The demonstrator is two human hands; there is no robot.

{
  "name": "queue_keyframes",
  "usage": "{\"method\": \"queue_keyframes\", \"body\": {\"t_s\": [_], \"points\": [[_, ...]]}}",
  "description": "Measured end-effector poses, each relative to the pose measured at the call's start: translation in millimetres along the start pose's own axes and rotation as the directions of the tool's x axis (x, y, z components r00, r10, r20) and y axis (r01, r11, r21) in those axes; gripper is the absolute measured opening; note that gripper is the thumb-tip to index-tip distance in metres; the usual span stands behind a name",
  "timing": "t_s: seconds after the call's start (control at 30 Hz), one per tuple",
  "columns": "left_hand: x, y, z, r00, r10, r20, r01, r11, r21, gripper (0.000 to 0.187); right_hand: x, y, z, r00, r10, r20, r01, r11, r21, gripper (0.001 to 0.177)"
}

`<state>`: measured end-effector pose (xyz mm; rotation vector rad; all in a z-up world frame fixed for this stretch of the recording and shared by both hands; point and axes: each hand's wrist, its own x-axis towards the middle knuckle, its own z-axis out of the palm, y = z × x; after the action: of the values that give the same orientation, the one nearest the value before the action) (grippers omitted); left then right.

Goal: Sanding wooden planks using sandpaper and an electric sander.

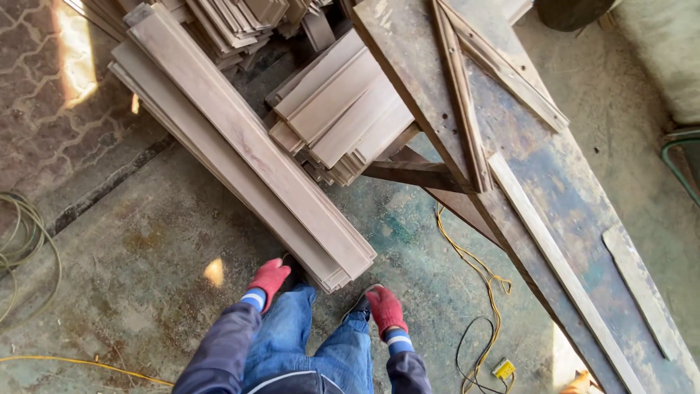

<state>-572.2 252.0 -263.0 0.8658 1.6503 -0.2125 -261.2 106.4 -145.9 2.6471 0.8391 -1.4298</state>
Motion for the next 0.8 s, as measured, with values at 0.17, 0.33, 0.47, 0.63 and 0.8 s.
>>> {"method": "queue_keyframes", "body": {"t_s": [0.17,0.33,0.47,0.63,0.8], "points": [[-10,-23,-34,0.999,0.003,-0.049,0.017,0.913,0.409,0.065,-33,74,59,0.997,-0.048,0.066,0.044,0.997,0.059,0.039],[-64,14,-9,0.995,0.082,-0.05,-0.057,0.925,0.376,0.066,-59,132,85,0.986,-0.139,0.09,0.116,0.967,0.226,0.043],[-121,47,50,0.982,0.186,-0.013,-0.164,0.894,0.416,0.065,-88,167,41,0.952,-0.305,-0.042,0.307,0.932,0.192,0.038],[-152,22,204,0.919,0.393,0.027,-0.38,0.866,0.324,0.064,-152,293,-40,0.937,-0.233,-0.261,0.314,0.889,0.334,0.041],[-191,-15,412,0.644,0.497,0.581,-0.68,0.025,0.733,0.024,-255,528,-58,0.859,0.205,-0.47,0.045,0.883,0.467,0.046]]}}
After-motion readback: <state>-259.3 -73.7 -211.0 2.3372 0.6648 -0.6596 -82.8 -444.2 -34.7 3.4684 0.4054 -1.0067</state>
